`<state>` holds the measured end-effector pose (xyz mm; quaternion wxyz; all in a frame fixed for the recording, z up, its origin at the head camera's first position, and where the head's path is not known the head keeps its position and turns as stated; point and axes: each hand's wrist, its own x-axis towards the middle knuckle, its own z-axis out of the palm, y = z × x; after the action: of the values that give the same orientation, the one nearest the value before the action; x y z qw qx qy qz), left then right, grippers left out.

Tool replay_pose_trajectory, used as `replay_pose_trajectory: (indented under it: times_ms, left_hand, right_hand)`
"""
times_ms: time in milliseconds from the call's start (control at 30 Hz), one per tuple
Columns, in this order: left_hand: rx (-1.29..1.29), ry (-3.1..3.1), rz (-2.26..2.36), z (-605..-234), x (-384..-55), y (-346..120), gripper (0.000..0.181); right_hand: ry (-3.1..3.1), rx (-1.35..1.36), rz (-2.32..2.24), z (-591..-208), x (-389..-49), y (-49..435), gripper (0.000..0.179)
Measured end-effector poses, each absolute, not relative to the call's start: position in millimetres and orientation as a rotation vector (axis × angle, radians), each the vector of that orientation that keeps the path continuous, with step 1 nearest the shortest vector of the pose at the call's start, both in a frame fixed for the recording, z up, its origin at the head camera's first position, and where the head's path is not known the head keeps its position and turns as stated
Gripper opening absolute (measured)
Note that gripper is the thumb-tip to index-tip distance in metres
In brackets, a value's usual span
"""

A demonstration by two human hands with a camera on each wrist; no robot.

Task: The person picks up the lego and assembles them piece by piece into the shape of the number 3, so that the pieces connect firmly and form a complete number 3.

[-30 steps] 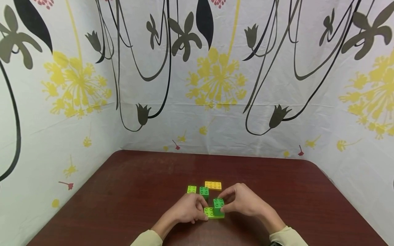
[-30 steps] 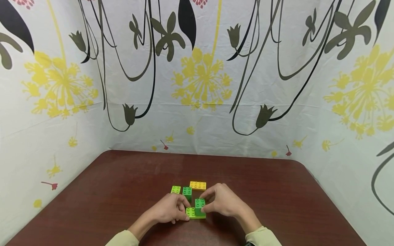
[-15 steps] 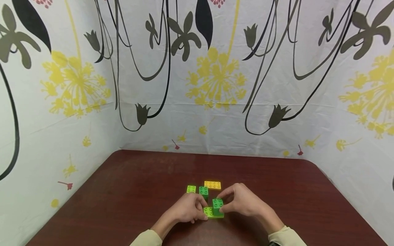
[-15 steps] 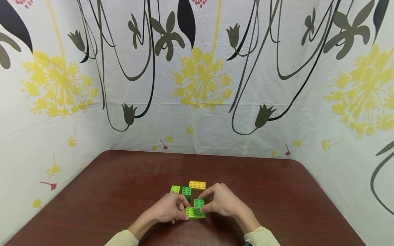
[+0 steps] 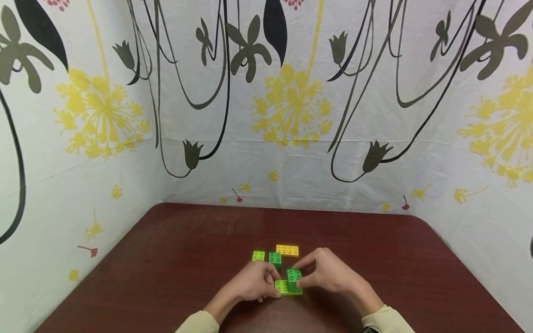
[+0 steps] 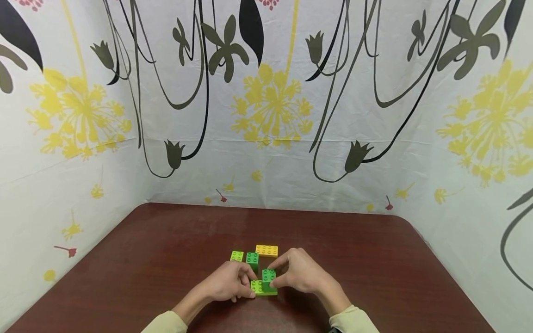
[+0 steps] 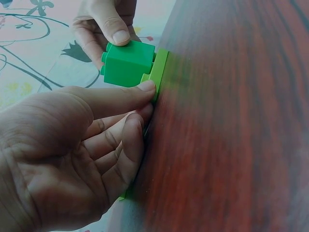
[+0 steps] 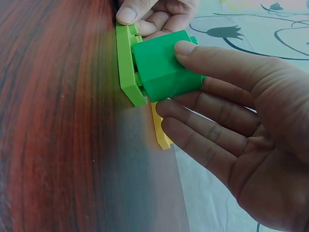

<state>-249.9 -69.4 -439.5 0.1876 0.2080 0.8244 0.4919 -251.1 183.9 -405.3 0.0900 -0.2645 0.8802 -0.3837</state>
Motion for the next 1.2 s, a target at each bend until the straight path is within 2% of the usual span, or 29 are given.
replay_pose_trajectory:
  times_ms: [1200]
  left_hand:
    - [0.582,2.339,1.384,-439.0,-249.0,-68.2,0.022]
  right_hand:
    - [2.571,-0.733,-1.197,-409.9,-254.2,189.8,0.028]
